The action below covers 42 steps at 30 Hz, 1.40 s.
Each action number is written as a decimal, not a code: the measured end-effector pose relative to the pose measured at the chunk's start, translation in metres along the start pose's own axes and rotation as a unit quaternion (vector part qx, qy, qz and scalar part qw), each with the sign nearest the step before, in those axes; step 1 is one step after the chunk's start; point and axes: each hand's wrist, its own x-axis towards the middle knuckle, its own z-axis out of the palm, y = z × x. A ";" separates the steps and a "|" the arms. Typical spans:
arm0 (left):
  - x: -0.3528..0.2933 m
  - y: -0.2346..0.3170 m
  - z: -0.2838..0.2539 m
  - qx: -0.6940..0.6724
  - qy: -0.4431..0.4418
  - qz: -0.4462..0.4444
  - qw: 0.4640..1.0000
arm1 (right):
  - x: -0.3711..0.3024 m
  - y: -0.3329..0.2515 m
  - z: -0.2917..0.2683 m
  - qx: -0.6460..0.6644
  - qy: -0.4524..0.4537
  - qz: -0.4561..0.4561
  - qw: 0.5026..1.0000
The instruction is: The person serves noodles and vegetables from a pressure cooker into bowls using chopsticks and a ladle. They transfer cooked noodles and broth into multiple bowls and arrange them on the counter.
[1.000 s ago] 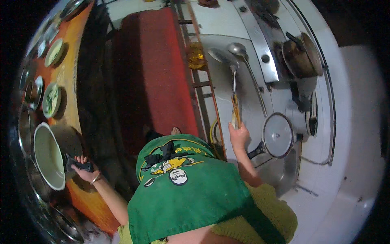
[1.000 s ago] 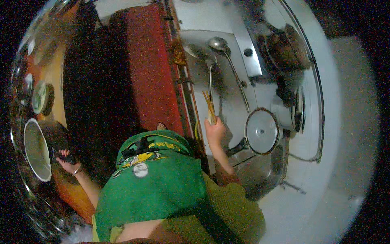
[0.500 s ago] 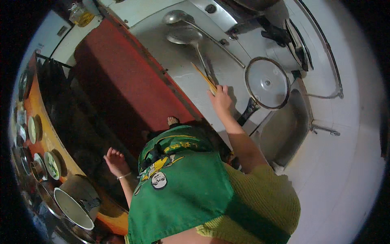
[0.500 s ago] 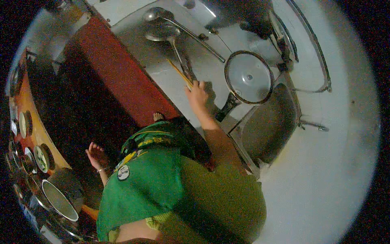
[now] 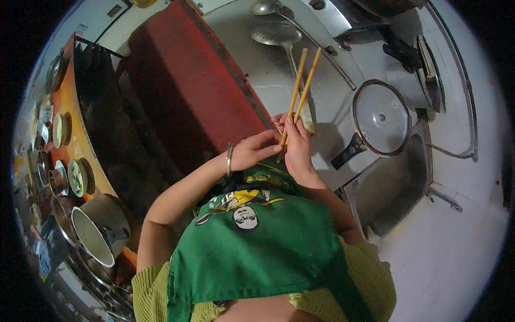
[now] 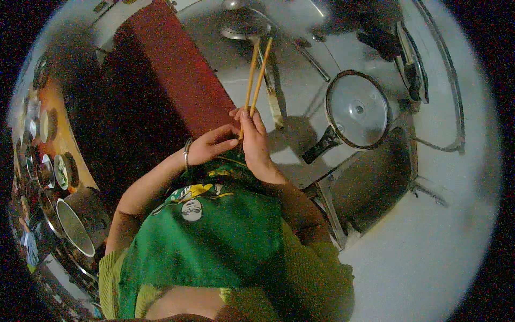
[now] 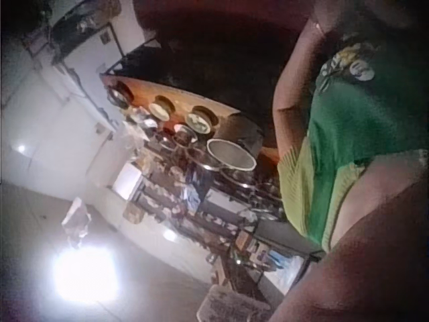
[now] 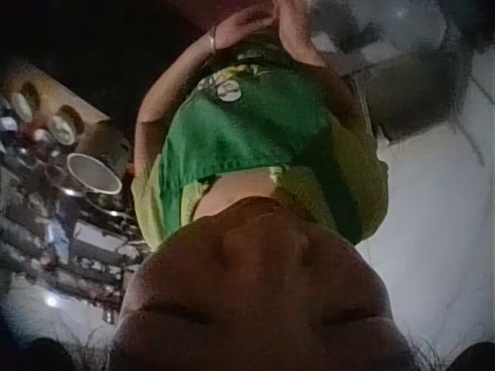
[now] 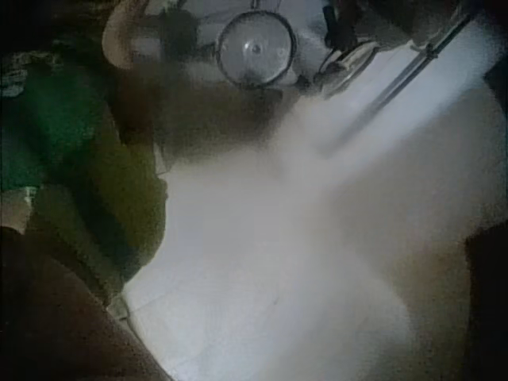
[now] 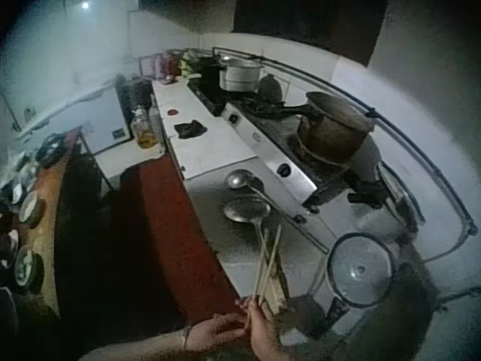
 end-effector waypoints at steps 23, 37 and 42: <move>-0.130 0.048 -0.004 -0.296 0.513 0.239 0.769 | -0.005 0.017 -0.247 0.289 0.143 0.025 0.946; -0.346 0.036 -0.002 -0.140 0.789 0.514 0.305 | -0.077 0.009 -0.085 0.236 -0.318 0.223 0.891; -0.405 0.001 0.026 -0.155 0.802 0.540 0.202 | -0.047 0.027 0.001 0.035 -0.335 0.251 0.907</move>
